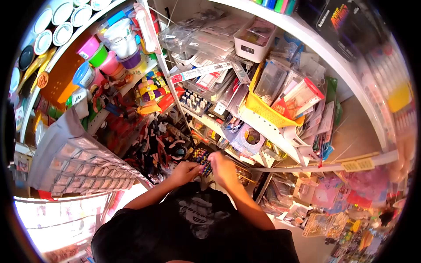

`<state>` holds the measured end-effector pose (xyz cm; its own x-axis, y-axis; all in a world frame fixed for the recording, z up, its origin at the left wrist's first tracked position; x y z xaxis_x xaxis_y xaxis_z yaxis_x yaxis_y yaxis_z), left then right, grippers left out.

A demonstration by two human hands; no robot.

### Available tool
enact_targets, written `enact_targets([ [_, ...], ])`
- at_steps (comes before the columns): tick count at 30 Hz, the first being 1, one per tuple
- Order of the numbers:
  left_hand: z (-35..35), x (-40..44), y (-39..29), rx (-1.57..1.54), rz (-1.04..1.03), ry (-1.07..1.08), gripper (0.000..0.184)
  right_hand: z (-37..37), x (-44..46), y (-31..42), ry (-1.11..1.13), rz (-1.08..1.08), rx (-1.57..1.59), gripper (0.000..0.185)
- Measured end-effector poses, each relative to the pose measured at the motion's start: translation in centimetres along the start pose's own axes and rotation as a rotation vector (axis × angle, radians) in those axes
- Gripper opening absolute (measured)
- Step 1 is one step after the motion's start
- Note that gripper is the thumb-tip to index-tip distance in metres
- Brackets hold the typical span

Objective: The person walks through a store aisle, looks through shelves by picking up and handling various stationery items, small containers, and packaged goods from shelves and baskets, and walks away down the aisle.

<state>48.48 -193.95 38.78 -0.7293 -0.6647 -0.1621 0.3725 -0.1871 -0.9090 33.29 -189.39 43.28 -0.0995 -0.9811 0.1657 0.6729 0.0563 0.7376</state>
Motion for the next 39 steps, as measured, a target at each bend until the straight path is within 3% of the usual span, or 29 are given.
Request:
enact_targets([
  [2, -0.2, -0.9, 0.1, -0.036, 0.081, -0.040, 0.036, -1.8, -0.2, 0.2, 0.145, 0.019, -0.001, 0.021],
  [6, -0.8, -3.4, 0.3, -0.013, 0.114, -0.187, 0.034, -1.3, 2.0, 1.4, 0.171, 0.144, 0.041, 0.032],
  [9, -0.9, -6.1, 1.4, 0.007, 0.143, -0.321, 0.033, 0.0, 4.5, 2.1, 0.207, 0.231, 0.038, 0.030],
  [12, -0.7, -8.7, 1.7, -0.076, 0.303, -0.324, 0.031, 3.5, 8.6, 6.5, 0.113, 0.295, 0.086, 0.028],
  [17, -0.5, -10.9, 3.1, -0.076, 0.294, -0.416, 0.030, 10.0, 16.7, 14.2, -0.099, 0.489, 0.140, 0.021],
  [19, 0.0, -11.1, 3.1, -0.094, 0.293, -0.431, 0.029, 12.5, 21.3, 15.6, -0.248, 0.460, 0.147, 0.016],
  [21, 0.4, -11.5, 3.2, -0.104, 0.295, -0.454, 0.027, 14.7, 27.4, 15.9, -0.383, 0.397, -0.174, 0.021],
  [23, 0.9, -11.9, 3.5, -0.141, 0.286, -0.459, 0.027, 15.9, 33.4, 15.2, -0.294, 0.096, -0.204, 0.030],
  [25, 1.5, -12.3, 3.6, -0.180, 0.275, -0.466, 0.027, 17.1, 38.6, 15.4, -0.296, -0.029, -0.590, 0.037],
  [28, 2.4, -13.4, 4.1, -0.183, 0.285, -0.477, 0.028, 17.6, 45.4, 12.0, -0.391, 0.038, -0.703, 0.048],
  [32, 4.2, -15.0, 4.7, -0.149, 0.334, -0.502, 0.028, 17.5, 50.1, 8.9, -0.152, 0.100, -0.795, 0.086],
  [39, 6.0, -15.8, 6.7, -0.209, 0.320, -0.564, 0.028, 18.1, 51.7, 7.4, -0.310, 0.172, -0.722, 0.090],
])
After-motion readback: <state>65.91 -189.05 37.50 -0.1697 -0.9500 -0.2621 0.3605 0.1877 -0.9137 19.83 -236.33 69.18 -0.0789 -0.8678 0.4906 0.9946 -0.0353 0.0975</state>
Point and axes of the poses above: each hand's wrist, its own x-axis towards the middle knuckle, its own z-axis out of the back of the hand, y = z × x, the point moved 7 cm from there along x, towards the middle knuckle, and after that the axes turned 3 degrees about y, right-handed, at the moved point
